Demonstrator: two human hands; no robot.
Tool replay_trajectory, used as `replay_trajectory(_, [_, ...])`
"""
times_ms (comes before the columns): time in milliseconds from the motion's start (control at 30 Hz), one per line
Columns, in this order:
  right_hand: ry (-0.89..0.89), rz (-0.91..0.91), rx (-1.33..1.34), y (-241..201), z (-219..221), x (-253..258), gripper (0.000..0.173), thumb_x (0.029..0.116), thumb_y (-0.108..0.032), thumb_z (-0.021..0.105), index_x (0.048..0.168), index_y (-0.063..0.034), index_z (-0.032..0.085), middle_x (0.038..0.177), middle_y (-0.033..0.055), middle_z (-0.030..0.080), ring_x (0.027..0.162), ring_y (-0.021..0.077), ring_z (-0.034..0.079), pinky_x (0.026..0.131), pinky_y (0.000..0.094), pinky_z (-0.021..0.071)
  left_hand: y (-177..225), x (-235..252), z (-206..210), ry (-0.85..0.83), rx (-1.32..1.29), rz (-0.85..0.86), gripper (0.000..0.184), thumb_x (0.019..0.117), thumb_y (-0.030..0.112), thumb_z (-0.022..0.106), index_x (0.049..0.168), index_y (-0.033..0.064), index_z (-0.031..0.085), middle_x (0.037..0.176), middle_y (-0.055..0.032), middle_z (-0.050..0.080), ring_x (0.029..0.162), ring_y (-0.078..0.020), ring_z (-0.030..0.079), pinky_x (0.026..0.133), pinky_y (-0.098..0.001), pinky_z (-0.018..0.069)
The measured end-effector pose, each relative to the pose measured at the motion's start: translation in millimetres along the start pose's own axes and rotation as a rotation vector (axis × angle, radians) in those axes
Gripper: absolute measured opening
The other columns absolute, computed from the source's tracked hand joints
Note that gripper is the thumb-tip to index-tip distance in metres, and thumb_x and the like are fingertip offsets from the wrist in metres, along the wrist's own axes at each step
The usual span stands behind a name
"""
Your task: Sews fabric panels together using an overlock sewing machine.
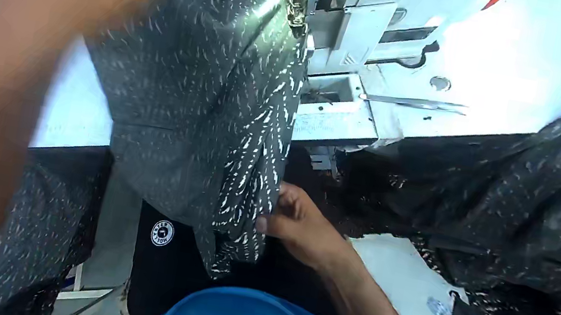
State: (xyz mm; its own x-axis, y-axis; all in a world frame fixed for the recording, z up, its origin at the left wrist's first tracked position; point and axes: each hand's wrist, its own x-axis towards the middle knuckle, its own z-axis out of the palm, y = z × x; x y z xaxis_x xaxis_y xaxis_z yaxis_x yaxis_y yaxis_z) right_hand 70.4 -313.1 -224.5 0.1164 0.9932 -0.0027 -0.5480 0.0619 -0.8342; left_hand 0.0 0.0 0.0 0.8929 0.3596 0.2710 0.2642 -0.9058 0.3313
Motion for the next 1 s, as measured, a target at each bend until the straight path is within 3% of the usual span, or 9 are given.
replay_trajectory(33, [0.032,0.016,-0.013,3,-2,-7,0.023,0.0899,-0.007,0.07,0.113,-0.011,0.07,0.098,0.0007,0.073,0.087,0.007,0.069,0.079,0.0272,0.0593,35,-28,34,-0.144,-0.068,-0.043,0.039,0.1073,0.034,0.045,0.13,0.0076,0.061,0.115,-0.0132,0.069,0.095,-0.0215,0.071,0.08,-0.047,0.0618])
replay_trajectory(133, [0.1,0.055,-0.085,6,-5,-17,0.015,0.0897,0.0,0.068,0.101,-0.007,0.073,0.092,0.0024,0.074,0.083,0.0079,0.07,0.077,0.0267,0.0597,71,-95,118,-0.413,-0.361,-0.158,0.045,0.1093,0.041,0.042,0.139,0.0112,0.057,0.111,-0.0061,0.071,0.097,-0.0169,0.07,0.086,-0.0464,0.0593])
replay_trajectory(300, [0.089,-0.045,-0.336,8,-7,-28,0.008,0.0891,0.0,0.07,0.094,-0.0053,0.075,0.088,0.0011,0.073,0.076,0.0062,0.067,0.069,0.0238,0.0589,77,-142,162,-0.275,-0.725,-0.41,0.026,0.1033,0.016,0.058,0.127,0.0066,0.061,0.099,-0.0064,0.072,0.081,-0.0141,0.069,0.071,-0.0346,0.0596])
replay_trajectory(467, [0.093,-0.034,-0.349,7,6,-35,0.022,0.0871,0.001,0.071,0.108,-0.0048,0.071,0.093,0.0037,0.075,0.08,0.0104,0.072,0.071,0.0262,0.062,69,-194,196,-0.343,-0.864,-0.532,0.021,0.0964,0.01,0.068,0.117,0.0055,0.07,0.102,-0.0054,0.075,0.092,-0.0132,0.072,0.084,-0.0387,0.0613])
replay_trajectory(600, [0.07,0.085,-0.215,10,28,-36,0.032,0.086,0.006,0.072,0.116,-0.0026,0.067,0.097,0.0077,0.075,0.084,0.0147,0.073,0.076,0.0316,0.0631,49,-240,128,-0.218,-1.141,-0.573,0.031,0.0906,0.026,0.074,0.119,0.0144,0.071,0.105,-0.0022,0.075,0.091,-0.0118,0.071,0.081,-0.0311,0.0615])
replay_trajectory(733, [-0.203,0.01,-0.259,11,103,-5,0.025,0.0864,0.0,0.076,0.11,0.0028,0.068,0.093,0.0062,0.075,0.085,0.0088,0.072,0.079,0.0289,0.063,47,-247,13,-0.014,-0.439,-0.414,0.022,0.0885,0.013,0.063,0.111,0.0126,0.064,0.092,0.0077,0.069,0.08,0.0015,0.065,0.072,-0.017,0.0561])
replay_trajectory(800, [-0.422,-0.066,-0.264,11,138,-5,0.027,0.0882,-0.003,0.076,0.112,0.0061,0.069,0.101,0.0077,0.074,0.095,0.0056,0.07,0.087,0.0255,0.0599,63,-259,-10,-0.094,-0.087,-0.257,0.027,0.0867,0.018,0.061,0.107,-0.0004,0.062,0.09,-0.0039,0.064,0.078,-0.0066,0.06,0.07,-0.0279,0.0526])
replay_trajectory(900, [-0.459,-0.004,-0.277,23,135,-36,0.031,0.089,-0.005,0.075,0.118,0.004,0.067,0.109,0.0055,0.074,0.102,0.005,0.069,0.093,0.0266,0.0589,40,-319,49,-0.295,-0.06,-0.036,0.022,0.0926,0.026,0.067,0.104,0.008,0.068,0.079,-0.0071,0.066,0.066,-0.0209,0.064,0.05,-0.0469,0.0514])
replay_trajectory(1000, [-0.209,0.189,-0.299,31,104,-66,0.023,0.0895,-0.008,0.077,0.112,-0.0071,0.072,0.102,-0.0009,0.077,0.094,0.0076,0.073,0.085,0.0303,0.0634,62,-317,120,-0.546,-0.249,-0.436,0.03,0.0883,0.014,0.069,0.118,0.0084,0.065,0.097,-0.013,0.071,0.09,-0.0337,0.07,0.076,-0.062,0.0567])
